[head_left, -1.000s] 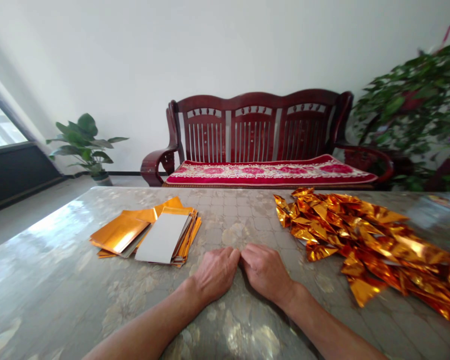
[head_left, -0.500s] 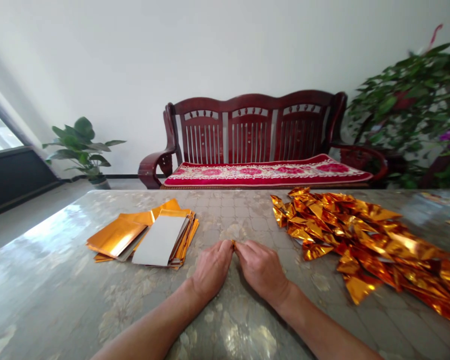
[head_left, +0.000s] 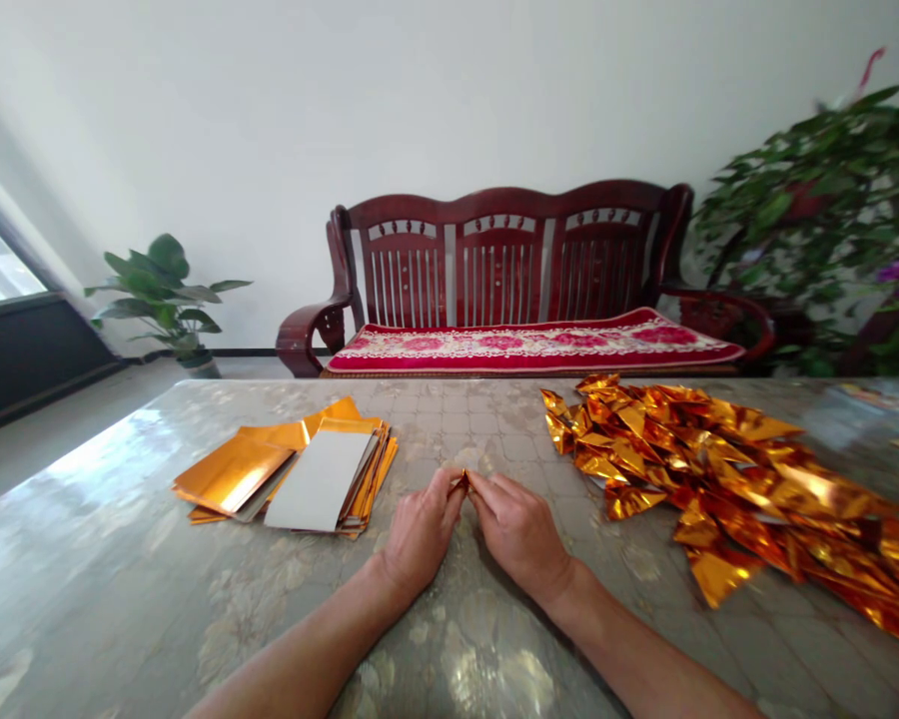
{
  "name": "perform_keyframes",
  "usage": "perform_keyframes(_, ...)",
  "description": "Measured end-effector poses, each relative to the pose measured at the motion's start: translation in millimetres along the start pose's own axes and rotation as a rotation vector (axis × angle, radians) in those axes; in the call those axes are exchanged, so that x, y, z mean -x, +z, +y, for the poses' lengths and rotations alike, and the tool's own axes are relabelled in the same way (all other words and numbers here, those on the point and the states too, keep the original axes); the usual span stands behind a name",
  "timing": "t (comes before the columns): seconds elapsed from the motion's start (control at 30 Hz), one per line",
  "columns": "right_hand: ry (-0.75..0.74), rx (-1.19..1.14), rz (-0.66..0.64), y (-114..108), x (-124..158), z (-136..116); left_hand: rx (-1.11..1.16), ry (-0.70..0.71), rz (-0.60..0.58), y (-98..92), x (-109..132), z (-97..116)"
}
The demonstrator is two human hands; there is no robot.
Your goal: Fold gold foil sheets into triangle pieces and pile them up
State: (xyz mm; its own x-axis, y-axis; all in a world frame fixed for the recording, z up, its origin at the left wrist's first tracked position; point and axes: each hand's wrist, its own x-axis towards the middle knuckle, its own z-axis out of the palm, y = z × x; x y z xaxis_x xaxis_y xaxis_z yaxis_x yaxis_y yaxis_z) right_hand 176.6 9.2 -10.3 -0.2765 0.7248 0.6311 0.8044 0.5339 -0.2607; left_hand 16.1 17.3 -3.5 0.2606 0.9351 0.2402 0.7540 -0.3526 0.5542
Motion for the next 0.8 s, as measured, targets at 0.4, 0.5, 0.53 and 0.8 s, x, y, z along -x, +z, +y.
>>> perform_keyframes(0.4,0.031,-0.01,-0.024,4.0,-0.5,0.9,-0.211,0.024,-0.063,0.5,-3.0,-1.6)
perform_keyframes(0.5,0.015,0.003,-0.039,3.1,-0.4,0.4,-0.244,0.048,-0.072,1.2,-2.2,-2.0)
perform_keyframes(0.53,0.01,0.01,-0.043,2.6,-0.3,0.1,-0.255,0.058,-0.074,1.4,-1.8,-1.9)
perform_keyframes(0.8,-0.056,0.072,-0.044,-2.0,1.1,-3.0,-0.303,0.207,-0.092,2.5,0.4,-3.9)
